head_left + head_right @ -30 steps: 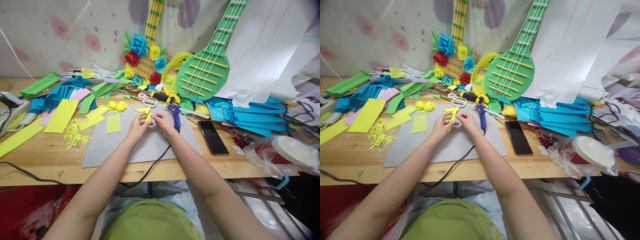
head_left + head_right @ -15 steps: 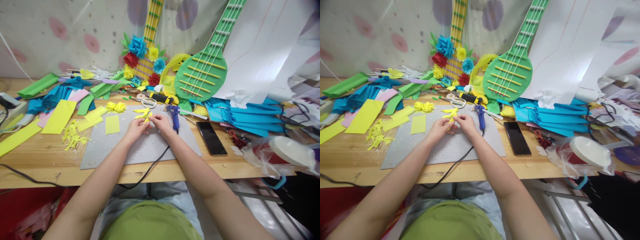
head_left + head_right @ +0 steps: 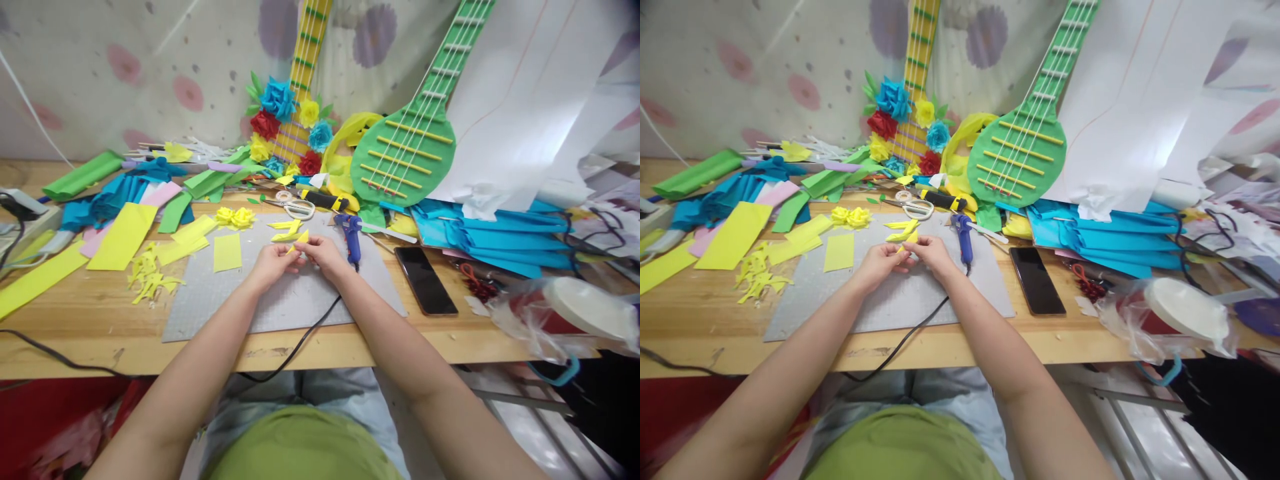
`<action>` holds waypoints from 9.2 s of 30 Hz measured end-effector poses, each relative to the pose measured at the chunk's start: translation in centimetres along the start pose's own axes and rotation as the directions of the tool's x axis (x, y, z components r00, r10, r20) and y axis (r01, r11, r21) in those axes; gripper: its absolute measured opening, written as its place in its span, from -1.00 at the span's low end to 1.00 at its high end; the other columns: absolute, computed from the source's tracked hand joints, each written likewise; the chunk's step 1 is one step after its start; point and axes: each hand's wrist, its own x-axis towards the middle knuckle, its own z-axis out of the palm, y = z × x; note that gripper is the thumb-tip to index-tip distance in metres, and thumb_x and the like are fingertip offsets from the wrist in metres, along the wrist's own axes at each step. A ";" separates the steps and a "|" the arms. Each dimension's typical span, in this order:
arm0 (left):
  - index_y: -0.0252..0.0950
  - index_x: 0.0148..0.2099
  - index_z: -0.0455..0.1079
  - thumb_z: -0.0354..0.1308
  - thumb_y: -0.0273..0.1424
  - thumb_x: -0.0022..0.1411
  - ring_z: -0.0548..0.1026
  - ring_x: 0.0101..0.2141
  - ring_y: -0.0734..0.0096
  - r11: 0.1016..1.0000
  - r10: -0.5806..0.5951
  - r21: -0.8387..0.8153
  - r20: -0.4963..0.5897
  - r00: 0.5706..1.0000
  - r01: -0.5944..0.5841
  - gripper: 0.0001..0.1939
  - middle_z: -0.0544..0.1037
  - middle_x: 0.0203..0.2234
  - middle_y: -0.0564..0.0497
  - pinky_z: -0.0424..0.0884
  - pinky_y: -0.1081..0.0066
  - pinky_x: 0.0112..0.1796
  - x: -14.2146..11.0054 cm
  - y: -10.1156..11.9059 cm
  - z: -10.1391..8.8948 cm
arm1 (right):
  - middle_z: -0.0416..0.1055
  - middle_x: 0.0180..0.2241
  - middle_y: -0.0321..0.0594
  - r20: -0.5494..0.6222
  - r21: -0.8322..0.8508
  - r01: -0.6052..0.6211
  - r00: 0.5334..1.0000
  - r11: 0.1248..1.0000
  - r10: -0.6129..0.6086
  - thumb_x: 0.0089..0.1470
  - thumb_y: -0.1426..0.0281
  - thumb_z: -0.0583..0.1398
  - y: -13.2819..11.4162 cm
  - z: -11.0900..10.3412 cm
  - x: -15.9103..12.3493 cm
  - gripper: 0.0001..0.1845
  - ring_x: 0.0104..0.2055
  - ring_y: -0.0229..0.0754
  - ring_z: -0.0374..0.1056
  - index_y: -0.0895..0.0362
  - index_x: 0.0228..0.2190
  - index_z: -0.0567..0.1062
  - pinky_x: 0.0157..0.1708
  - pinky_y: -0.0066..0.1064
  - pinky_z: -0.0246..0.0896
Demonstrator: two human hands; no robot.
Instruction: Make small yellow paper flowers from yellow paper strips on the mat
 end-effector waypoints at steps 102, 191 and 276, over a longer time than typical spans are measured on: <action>-0.25 -0.07 0.22 0.05 -0.33 0.05 0.46 -0.33 0.25 0.503 0.176 0.803 -0.457 0.872 0.320 -0.64 0.51 -0.34 -0.01 0.28 0.30 -0.25 0.1 2.3 -10.6 | 0.34 -0.39 -0.27 -0.016 -0.708 0.166 0.968 0.686 -0.251 -0.10 0.41 0.13 -0.1 -0.3 1.6 -0.72 -0.36 -0.26 0.26 0.12 -0.25 0.40 -0.32 -0.41 0.16; -0.24 -0.42 0.33 0.08 -0.27 0.05 0.39 -0.18 0.20 0.484 0.323 0.874 -0.222 0.920 0.041 -0.85 0.48 -0.31 -0.07 0.26 0.34 -0.27 1.9 0.5 0.0 | 0.28 -0.52 -0.43 -0.217 -0.331 0.079 0.964 0.940 -0.157 -0.24 0.43 0.10 2.6 -1.1 2.4 -0.56 -0.51 -0.32 0.25 0.09 -0.20 0.23 -0.45 -0.44 0.17; -0.37 -0.32 0.35 0.09 -0.18 0.12 0.03 -0.75 0.74 0.963 -0.194 -0.128 0.288 0.938 0.238 -0.70 0.17 -0.71 0.17 -0.12 0.66 -0.76 0.1 1.4 -1.5 | 0.37 -0.50 -0.39 -0.005 0.178 0.137 0.990 0.974 -0.139 -0.33 0.34 0.30 1.2 -0.6 1.5 -0.58 -0.53 -0.39 0.29 0.12 -0.36 0.29 -0.52 -0.53 0.21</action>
